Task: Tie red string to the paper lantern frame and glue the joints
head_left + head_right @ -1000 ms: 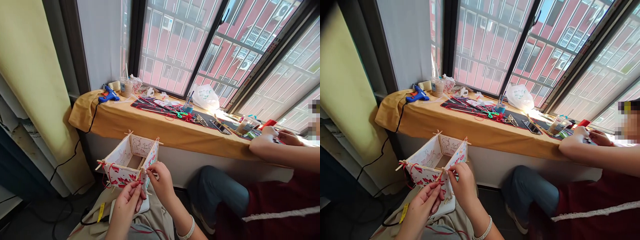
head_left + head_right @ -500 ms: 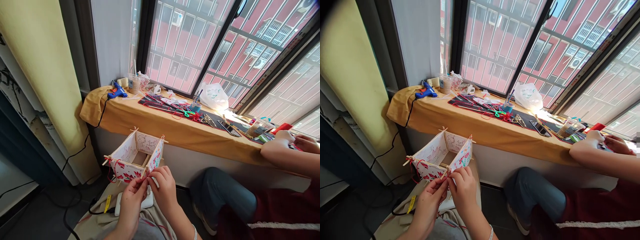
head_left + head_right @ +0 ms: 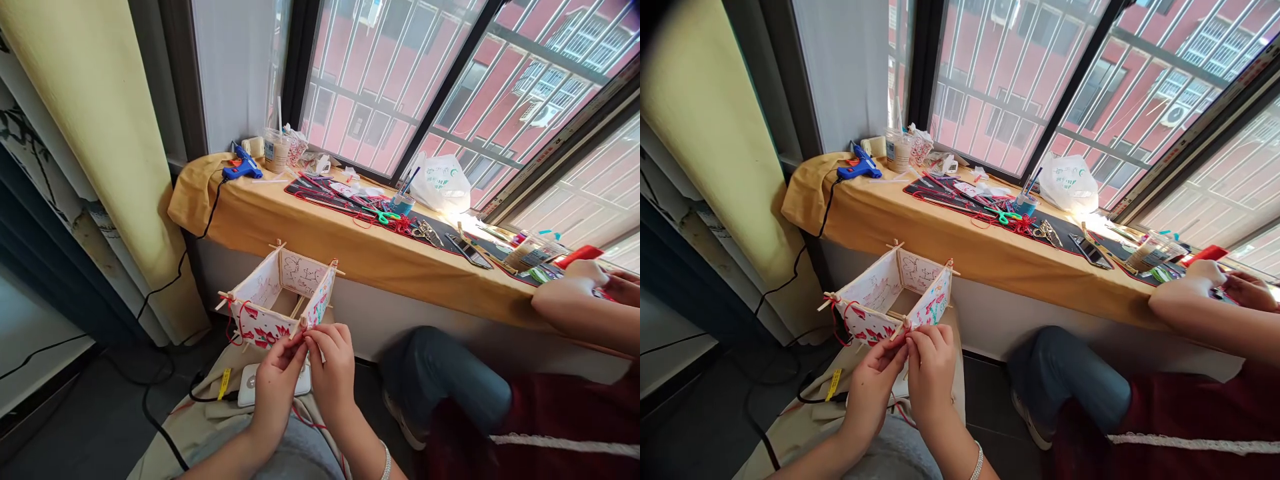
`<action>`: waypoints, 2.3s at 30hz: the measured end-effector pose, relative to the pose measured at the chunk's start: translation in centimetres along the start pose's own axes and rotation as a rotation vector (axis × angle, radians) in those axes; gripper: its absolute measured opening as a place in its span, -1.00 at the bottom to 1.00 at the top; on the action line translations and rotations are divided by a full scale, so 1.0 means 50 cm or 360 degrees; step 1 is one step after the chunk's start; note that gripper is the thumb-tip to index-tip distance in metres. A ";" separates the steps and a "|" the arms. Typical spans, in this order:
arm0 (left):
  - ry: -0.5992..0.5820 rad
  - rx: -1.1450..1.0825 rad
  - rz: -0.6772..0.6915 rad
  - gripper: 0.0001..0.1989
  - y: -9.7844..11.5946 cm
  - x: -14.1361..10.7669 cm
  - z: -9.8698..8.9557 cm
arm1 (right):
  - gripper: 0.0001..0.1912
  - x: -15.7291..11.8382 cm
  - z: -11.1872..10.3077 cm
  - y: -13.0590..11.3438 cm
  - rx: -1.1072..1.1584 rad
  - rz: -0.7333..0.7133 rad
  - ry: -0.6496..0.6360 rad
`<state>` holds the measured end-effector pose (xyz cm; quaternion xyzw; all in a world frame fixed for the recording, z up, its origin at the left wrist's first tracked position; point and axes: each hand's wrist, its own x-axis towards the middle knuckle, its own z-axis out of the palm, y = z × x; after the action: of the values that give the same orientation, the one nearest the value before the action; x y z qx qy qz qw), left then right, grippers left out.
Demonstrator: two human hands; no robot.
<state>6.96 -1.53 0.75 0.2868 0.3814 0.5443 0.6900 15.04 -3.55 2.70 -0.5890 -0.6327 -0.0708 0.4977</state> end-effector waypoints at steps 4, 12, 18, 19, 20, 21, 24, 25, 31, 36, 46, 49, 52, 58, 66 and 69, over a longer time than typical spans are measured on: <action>0.0006 -0.0045 -0.0023 -0.66 -0.008 0.005 -0.004 | -0.83 0.000 -0.010 -0.010 0.0065 0.0090 -0.0062; -0.0023 -0.0094 -0.0087 -0.64 -0.007 0.005 -0.006 | -0.86 0.022 -0.023 0.026 -0.0002 -0.0222 -0.0285; 0.0005 -0.0101 -0.0085 -0.62 -0.004 0.001 -0.009 | -0.84 0.039 -0.015 0.037 -0.0295 -0.0611 -0.0269; 0.0009 -0.0096 -0.0081 -0.61 -0.004 0.001 -0.009 | -0.84 0.041 -0.015 0.037 -0.0313 -0.0633 -0.0276; 0.0010 -0.0088 -0.0077 -0.62 -0.003 0.001 -0.010 | -0.83 0.043 -0.014 0.037 -0.0326 -0.0644 -0.0280; 0.0006 -0.0078 -0.0073 -0.62 -0.002 0.001 -0.010 | -0.83 0.044 -0.014 0.037 -0.0344 -0.0650 -0.0287; -0.0008 -0.0066 -0.0071 -0.63 0.003 -0.001 -0.008 | -0.80 0.044 -0.014 0.037 -0.0448 -0.0682 -0.0322; -0.0010 -0.0069 -0.0070 -0.63 0.004 -0.002 -0.007 | -0.79 0.045 -0.015 0.036 -0.0490 -0.0710 -0.0340; -0.0043 -0.0022 -0.0050 -0.64 0.011 -0.008 -0.005 | -0.80 0.059 -0.028 0.037 -0.0616 -0.0968 -0.0389; -0.0017 -0.0028 -0.0037 -0.63 0.007 -0.007 -0.010 | -0.80 0.062 -0.023 0.043 -0.0578 -0.0898 -0.0459; 0.0008 -0.0057 -0.0031 -0.63 0.006 -0.010 -0.003 | -0.77 0.048 -0.023 0.011 -0.0705 -0.0772 -0.0440; 0.0014 0.0006 0.0021 -0.66 0.001 -0.008 0.000 | -0.76 0.045 -0.024 0.004 -0.0787 -0.0797 -0.0457; 0.0017 0.0083 0.0039 -0.66 -0.002 -0.005 0.002 | -0.76 0.040 -0.023 0.005 -0.0828 -0.0806 -0.0445; -0.0001 0.0240 0.0170 -0.69 0.004 -0.008 0.004 | -0.79 0.030 -0.021 0.008 -0.0804 -0.0744 -0.0452; 0.0035 0.0361 0.0264 -0.71 -0.002 -0.004 0.016 | -0.78 0.021 -0.008 0.003 -0.0610 -0.0491 -0.0344; 0.0025 0.0362 0.0287 -0.72 -0.005 -0.001 0.014 | -0.76 0.020 -0.003 -0.008 -0.0542 -0.0307 -0.0279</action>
<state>7.71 -1.61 0.93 0.3919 0.4188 0.5596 0.5982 14.97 -3.08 3.68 -0.6051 -0.7060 -0.1725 0.3250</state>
